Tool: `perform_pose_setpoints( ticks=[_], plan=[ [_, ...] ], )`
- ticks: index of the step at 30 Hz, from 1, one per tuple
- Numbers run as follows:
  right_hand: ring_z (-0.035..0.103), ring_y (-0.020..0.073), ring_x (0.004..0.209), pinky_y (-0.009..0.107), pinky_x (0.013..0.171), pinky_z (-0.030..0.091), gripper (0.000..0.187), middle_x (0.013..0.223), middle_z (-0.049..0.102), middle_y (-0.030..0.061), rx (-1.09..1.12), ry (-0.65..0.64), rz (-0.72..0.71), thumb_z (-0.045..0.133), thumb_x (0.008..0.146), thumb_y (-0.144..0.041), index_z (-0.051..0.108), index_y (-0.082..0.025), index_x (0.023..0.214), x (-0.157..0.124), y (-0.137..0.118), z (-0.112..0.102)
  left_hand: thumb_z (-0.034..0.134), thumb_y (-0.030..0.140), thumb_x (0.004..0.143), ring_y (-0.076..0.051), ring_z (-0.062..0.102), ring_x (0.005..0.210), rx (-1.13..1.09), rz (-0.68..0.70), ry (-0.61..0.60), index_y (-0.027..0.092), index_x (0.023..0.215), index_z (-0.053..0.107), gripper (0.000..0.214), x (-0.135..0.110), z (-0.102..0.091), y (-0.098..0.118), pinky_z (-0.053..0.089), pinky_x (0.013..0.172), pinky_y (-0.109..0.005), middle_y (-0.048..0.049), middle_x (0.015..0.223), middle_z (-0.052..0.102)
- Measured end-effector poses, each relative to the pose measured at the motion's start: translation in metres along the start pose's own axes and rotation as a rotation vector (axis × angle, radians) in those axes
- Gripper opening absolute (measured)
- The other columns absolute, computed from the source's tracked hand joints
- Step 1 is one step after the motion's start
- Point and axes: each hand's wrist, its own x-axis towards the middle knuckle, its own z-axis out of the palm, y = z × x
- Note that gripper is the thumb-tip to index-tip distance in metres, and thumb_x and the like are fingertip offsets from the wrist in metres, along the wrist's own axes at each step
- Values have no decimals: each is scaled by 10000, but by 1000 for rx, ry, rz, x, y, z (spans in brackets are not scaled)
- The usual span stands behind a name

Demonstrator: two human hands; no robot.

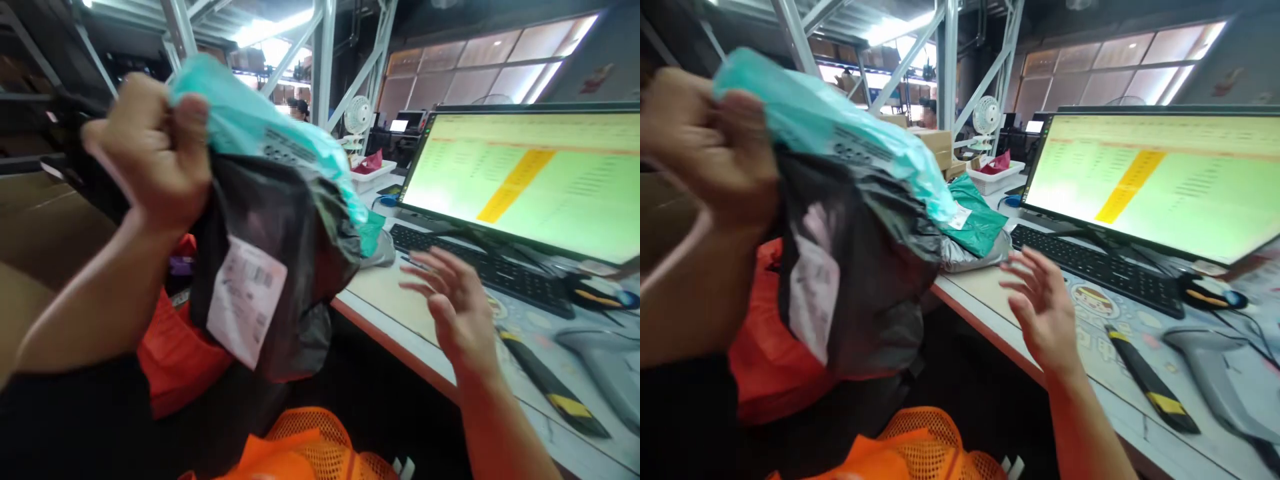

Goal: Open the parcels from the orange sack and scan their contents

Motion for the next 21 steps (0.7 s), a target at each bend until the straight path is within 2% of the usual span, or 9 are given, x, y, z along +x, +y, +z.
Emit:
perform_pose_setpoints(
  ticks=[2, 4, 7, 10, 12, 14, 15, 17, 21],
  plan=[
    [550, 355, 1376, 499, 974, 607, 953, 1647, 375, 118, -24, -77, -120, 830, 768, -649, 377, -387, 1565, 34, -19, 2, 358, 717, 1005, -150, 563, 761, 65, 268, -46, 202, 758, 508, 591, 9, 38, 35, 412, 762, -342, -4, 725, 430],
    [427, 383, 1473, 513, 1052, 555, 1178, 1720, 212, 96, -115, -104, -202, 904, 656, -657, 280, -393, 1620, 68, -30, -2, 287, 704, 1035, -129, 500, 623, 27, 388, -93, 231, 763, 476, 577, 17, 76, 61, 398, 678, -320, 9, 665, 405],
    [468, 369, 1440, 517, 1110, 503, 1268, 1652, 368, 97, -155, -131, -253, 944, 587, -638, 292, -333, 1630, 104, -33, -15, 219, 760, 1011, -156, 519, 595, -69, 419, -147, 268, 761, 453, 599, 27, 124, 84, 427, 645, -327, 6, 629, 430],
    [578, 331, 1327, 513, 1107, 504, 1139, 1496, 560, 93, -131, -81, -215, 934, 609, -622, 419, -281, 1566, 115, -25, -30, 213, 721, 1032, -183, 610, 662, -102, 393, -220, 281, 857, 545, 578, 30, 155, 98, 496, 699, -340, -12, 681, 533],
    [636, 315, 1234, 515, 1077, 526, 935, 1359, 656, 93, -121, -1, -169, 908, 657, -609, 556, -253, 1446, 110, -15, -39, 258, 642, 1068, -184, 672, 722, -118, 361, -341, 281, 1112, 607, 504, 29, 167, 106, 529, 764, -332, -6, 764, 614],
    [696, 302, 1085, 522, 1004, 567, 674, 1161, 728, 89, -102, 106, -92, 867, 720, -597, 678, -222, 1248, 96, -5, -47, 317, 566, 1085, -189, 714, 813, -123, 328, -445, 284, 1338, 552, 446, 29, 177, 112, 540, 842, -328, -5, 856, 679],
    [715, 295, 1000, 526, 954, 589, 570, 1062, 742, 83, -99, 172, -45, 852, 742, -588, 710, -211, 1146, 86, 0, -52, 340, 534, 1086, -199, 724, 880, -114, 310, -475, 282, 1379, 539, 434, 31, 184, 114, 538, 886, -332, -16, 911, 705],
    [727, 288, 920, 530, 910, 605, 461, 975, 747, 70, -141, 304, 17, 847, 758, -554, 737, -203, 1036, 62, 7, -63, 368, 491, 1081, -236, 709, 1038, -64, 254, -497, 269, 1340, 587, 406, 39, 204, 111, 518, 972, -357, -53, 1034, 735],
    [708, 316, 1105, 536, 1072, 528, 382, 1103, 757, 38, -393, 463, 38, 851, 769, -479, 777, -259, 1072, 2, 9, -91, 428, 423, 1051, -324, 620, 1228, 84, 49, -590, 177, 1229, 658, 380, 61, 266, 82, 472, 1051, -452, -139, 1249, 702]
  ],
)
